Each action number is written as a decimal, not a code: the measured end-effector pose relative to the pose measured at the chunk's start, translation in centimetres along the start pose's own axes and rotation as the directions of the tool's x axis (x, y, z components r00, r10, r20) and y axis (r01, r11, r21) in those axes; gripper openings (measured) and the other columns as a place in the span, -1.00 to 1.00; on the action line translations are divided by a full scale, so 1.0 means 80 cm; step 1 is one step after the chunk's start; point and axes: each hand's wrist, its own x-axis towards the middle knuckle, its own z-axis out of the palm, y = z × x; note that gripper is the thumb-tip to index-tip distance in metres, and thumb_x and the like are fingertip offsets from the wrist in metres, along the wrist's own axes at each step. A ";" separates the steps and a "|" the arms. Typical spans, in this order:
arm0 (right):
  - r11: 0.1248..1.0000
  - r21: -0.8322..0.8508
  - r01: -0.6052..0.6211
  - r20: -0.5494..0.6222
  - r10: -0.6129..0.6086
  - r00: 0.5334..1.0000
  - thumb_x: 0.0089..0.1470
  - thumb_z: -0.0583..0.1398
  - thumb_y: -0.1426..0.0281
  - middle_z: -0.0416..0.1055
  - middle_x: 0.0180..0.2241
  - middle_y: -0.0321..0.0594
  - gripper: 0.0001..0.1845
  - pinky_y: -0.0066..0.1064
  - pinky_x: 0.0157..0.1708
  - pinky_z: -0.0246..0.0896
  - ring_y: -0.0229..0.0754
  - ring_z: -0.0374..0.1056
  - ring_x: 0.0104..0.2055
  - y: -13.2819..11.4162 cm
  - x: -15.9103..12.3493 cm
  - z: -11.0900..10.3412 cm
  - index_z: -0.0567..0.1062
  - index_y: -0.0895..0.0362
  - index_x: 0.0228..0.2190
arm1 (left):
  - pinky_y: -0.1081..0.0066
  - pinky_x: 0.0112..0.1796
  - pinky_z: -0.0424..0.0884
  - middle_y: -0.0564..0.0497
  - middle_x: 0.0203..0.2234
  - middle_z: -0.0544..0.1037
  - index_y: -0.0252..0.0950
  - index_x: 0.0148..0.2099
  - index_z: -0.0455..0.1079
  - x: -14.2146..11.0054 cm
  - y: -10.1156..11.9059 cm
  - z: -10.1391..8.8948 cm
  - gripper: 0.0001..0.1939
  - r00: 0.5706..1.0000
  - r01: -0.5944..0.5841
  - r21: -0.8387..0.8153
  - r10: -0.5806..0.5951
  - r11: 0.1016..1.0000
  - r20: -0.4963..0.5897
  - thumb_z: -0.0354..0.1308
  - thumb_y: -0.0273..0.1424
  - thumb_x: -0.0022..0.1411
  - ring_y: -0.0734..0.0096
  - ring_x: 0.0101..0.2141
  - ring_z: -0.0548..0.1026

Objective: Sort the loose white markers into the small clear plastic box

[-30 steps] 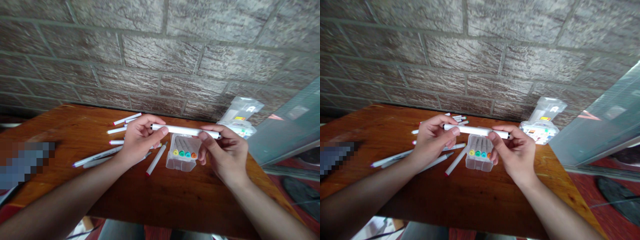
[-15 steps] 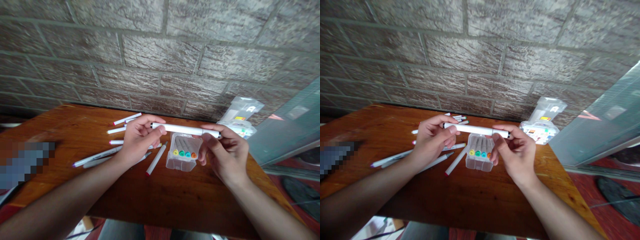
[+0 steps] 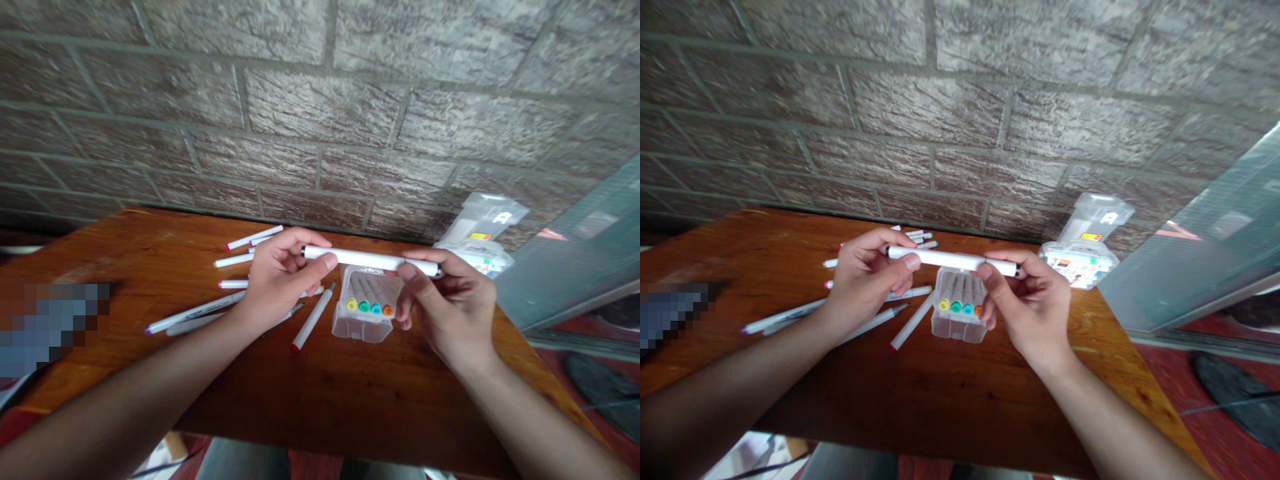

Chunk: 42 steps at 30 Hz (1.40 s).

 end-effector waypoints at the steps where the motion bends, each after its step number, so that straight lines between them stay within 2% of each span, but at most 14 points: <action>1: 1.000 0.003 0.000 0.000 0.000 1.000 0.20 0.47 0.30 0.52 -0.68 -0.39 -0.82 -0.48 -0.80 0.31 -0.24 0.36 -0.78 0.000 0.000 0.000 0.65 0.08 -0.19 | 0.58 -0.69 0.28 0.14 -0.56 0.53 -0.25 -0.21 0.58 0.000 -0.001 -0.001 -0.76 1.000 0.004 -0.006 -0.004 1.000 0.003 0.56 -0.38 0.13 0.64 -0.72 0.36; 6: 1.000 0.017 -0.010 -0.006 0.010 1.000 0.19 0.47 0.25 0.63 -0.55 -0.31 -0.78 -0.47 -0.81 0.32 -0.25 0.39 -0.77 0.001 0.001 0.000 0.65 0.08 -0.19 | 0.55 -0.65 0.34 0.07 -0.48 0.62 -0.24 -0.16 0.61 -0.001 -0.004 -0.004 -0.81 0.999 0.032 -0.033 -0.031 0.999 0.008 0.49 -0.32 0.23 0.64 -0.70 0.36; 11: 0.998 0.056 -0.022 0.013 0.021 1.000 0.23 0.44 0.25 0.71 -0.41 -0.25 -0.79 -0.46 -0.81 0.34 -0.25 0.43 -0.74 0.004 0.002 -0.002 0.65 0.08 -0.16 | 0.56 -0.62 0.36 0.05 -0.46 0.65 -0.22 -0.15 0.63 -0.002 -0.002 -0.004 -0.89 0.999 0.036 -0.090 -0.034 0.995 0.025 0.46 -0.37 0.28 0.64 -0.67 0.38; 16: 0.997 0.077 -0.026 0.012 0.025 1.000 0.28 0.40 0.24 0.71 -0.40 -0.23 -0.80 -0.45 -0.80 0.34 -0.24 0.43 -0.74 0.006 0.003 -0.004 0.65 0.08 -0.14 | 0.56 -0.62 0.37 0.04 -0.44 0.66 -0.21 -0.14 0.67 -0.001 0.000 -0.004 -0.91 0.999 0.033 -0.117 -0.030 0.993 0.029 0.43 -0.37 0.31 0.64 -0.66 0.38; 26: 0.996 0.083 -0.039 0.007 0.039 0.999 0.29 0.39 0.18 0.71 -0.36 -0.25 -0.77 -0.45 -0.80 0.35 -0.25 0.43 -0.74 0.004 0.004 -0.004 0.59 0.04 -0.13 | 0.51 -0.64 0.36 -0.02 -0.40 0.69 -0.23 -0.12 0.69 0.000 0.004 -0.002 -0.82 0.997 0.073 -0.110 -0.074 0.991 -0.005 0.43 -0.27 0.28 0.61 -0.67 0.37; 33: 0.987 0.153 -0.049 0.018 0.047 0.999 0.31 0.36 0.21 0.73 -0.34 -0.26 -0.80 -0.44 -0.81 0.33 -0.22 0.45 -0.73 0.004 0.005 -0.004 0.56 0.05 -0.14 | 0.51 -0.65 0.34 -0.05 -0.38 0.71 -0.24 -0.10 0.70 0.000 0.005 -0.001 -0.81 0.997 0.077 -0.163 -0.079 0.984 -0.008 0.40 -0.28 0.30 0.60 -0.67 0.36; 42: 0.985 0.153 -0.075 0.023 0.072 0.997 0.31 0.35 0.20 0.72 -0.34 -0.26 -0.79 -0.44 -0.79 0.33 -0.21 0.46 -0.73 0.002 0.005 -0.003 0.53 0.04 -0.14 | 0.51 -0.65 0.36 -0.07 -0.40 0.72 -0.28 -0.09 0.70 0.001 0.006 -0.002 -0.80 0.995 0.093 -0.203 -0.098 0.975 -0.018 0.39 -0.32 0.28 0.58 -0.68 0.37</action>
